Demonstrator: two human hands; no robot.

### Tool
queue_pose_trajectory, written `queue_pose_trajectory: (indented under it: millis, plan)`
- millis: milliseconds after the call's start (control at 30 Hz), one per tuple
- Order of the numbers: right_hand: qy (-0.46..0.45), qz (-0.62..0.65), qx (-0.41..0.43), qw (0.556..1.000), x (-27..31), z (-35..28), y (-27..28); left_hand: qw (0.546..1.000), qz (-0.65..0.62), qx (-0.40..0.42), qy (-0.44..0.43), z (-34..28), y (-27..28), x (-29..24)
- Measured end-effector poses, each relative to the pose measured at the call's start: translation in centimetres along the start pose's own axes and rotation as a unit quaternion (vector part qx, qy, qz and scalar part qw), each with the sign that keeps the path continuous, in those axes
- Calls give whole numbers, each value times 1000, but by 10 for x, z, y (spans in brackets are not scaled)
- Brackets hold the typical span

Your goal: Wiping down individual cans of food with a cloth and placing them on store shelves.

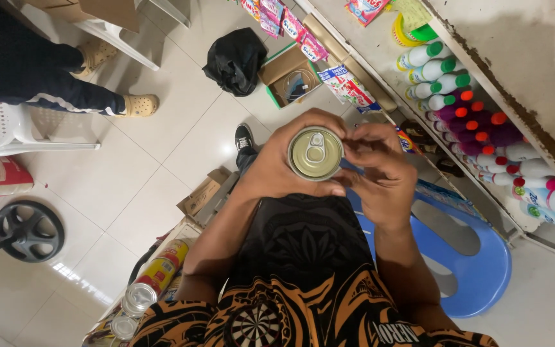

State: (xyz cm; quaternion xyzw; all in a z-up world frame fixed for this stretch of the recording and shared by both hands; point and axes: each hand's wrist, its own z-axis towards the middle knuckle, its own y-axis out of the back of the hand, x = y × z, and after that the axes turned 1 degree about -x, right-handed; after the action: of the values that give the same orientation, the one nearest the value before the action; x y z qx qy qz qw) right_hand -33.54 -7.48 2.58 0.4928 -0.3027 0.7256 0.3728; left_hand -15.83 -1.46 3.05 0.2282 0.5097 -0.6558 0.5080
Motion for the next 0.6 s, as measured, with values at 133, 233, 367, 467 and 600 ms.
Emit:
queue_pose_trajectory:
  millis: [133,233,367,467,600]
  plan:
    - [-27,50,-3,998,-3,-3,4,1000,-20,19,14,-3,0,-5]
    - [-32,70,-4,997,-5,3,7,999,-25,19,26,-5,-1,-8]
    - [-34,79,-12,996,-1,7,5,999,6,-22,23,-8,-4,5]
    - [-43,85,-21,995,-8,2,8,998,52,-28,-12,-1,-5,4]
    - [-57,136,-28,989,-13,-1,9,994,93,-56,-20,-1,-9,-3]
